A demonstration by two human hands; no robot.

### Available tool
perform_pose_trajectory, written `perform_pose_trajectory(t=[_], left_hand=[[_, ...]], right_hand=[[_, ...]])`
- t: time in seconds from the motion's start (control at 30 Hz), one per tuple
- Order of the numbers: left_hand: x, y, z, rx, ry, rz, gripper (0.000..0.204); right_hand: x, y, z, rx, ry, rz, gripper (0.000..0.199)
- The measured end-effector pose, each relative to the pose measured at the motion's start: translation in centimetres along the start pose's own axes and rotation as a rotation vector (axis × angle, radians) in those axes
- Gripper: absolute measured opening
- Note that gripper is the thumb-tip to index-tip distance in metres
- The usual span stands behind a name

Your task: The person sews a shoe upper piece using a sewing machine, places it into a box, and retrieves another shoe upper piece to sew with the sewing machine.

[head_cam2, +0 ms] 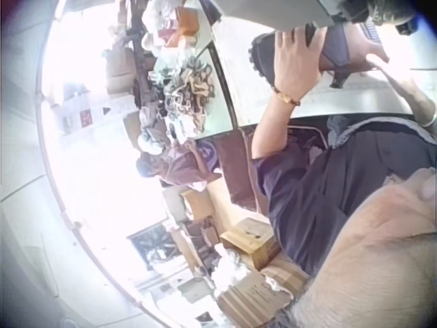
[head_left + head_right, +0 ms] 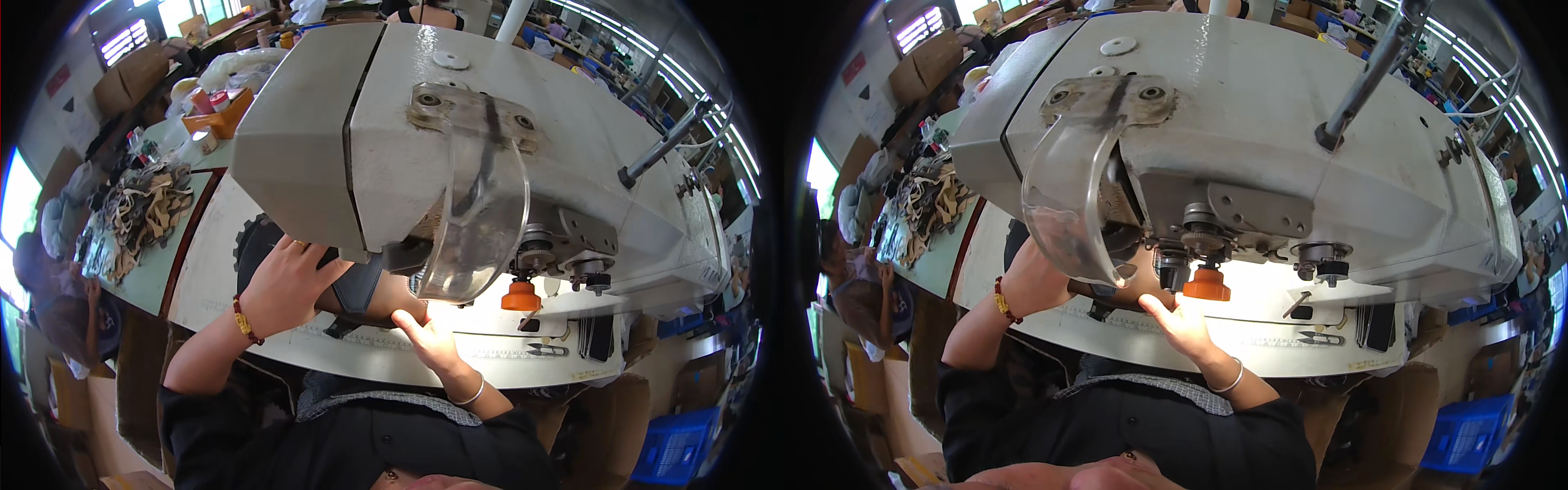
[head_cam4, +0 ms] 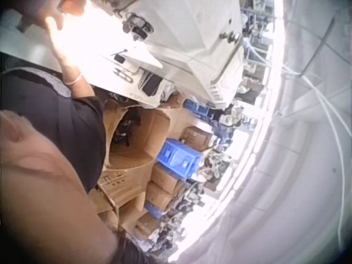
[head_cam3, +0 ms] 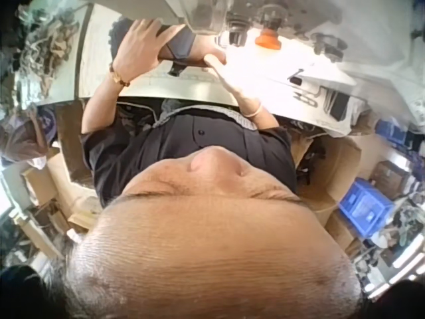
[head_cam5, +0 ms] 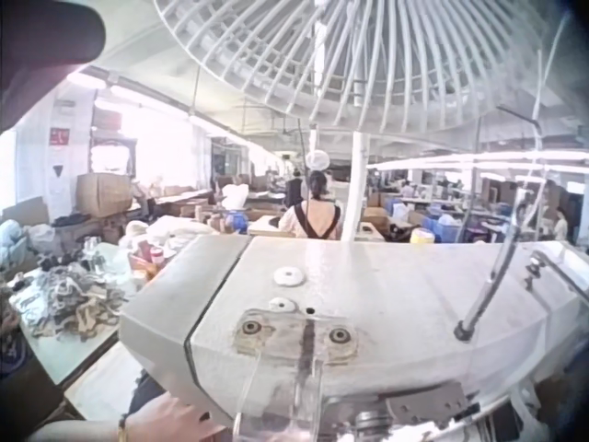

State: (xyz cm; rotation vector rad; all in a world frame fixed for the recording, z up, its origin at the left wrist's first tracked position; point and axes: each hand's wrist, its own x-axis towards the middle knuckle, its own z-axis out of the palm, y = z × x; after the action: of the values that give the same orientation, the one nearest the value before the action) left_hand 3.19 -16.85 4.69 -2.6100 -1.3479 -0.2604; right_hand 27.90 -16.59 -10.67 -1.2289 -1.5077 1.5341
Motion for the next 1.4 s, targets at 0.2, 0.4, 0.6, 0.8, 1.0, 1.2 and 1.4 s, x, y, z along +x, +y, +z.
perform_pose_trajectory(t=[0.2, 0.4, 0.6, 0.8, 1.0, 1.2, 1.4], left_hand=[[0.2, -1.4, 0.9, -0.085, -0.006, 0.041, 0.066], [0.2, -2.0, 1.0, -0.12, -0.047, 0.07, 0.065], [0.5, -1.6, 0.3, -0.057, -0.053, 0.035, 0.059], [0.4, -1.5, 0.1, -0.04, 0.002, 0.067, 0.049], [1.4, -1.8, -0.2, -0.046, -0.011, 0.072, 0.04], [2.0, -2.6, -1.4, -0.133, 0.007, 0.103, 0.044], [2.2, -2.8, -1.4, -0.142, 0.091, 0.108, 0.054]], right_hand=[[0.0, -1.9, 1.3, 0.164, 0.071, -0.314, 0.028], [-0.3, -2.2, 0.8, 0.203, -0.068, -0.25, 0.031], [-0.5, -2.6, 0.8, 0.264, -0.081, -0.127, 0.031], [-0.5, -4.2, 0.1, 0.138, -0.018, -0.102, 0.023], [-0.2, -4.4, 0.5, 0.017, 0.123, -0.36, 0.024], [-0.1, -5.2, 1.0, 0.061, 0.151, -0.383, 0.024], [0.2, -5.1, 0.8, 0.055, 0.126, -0.362, 0.023]])
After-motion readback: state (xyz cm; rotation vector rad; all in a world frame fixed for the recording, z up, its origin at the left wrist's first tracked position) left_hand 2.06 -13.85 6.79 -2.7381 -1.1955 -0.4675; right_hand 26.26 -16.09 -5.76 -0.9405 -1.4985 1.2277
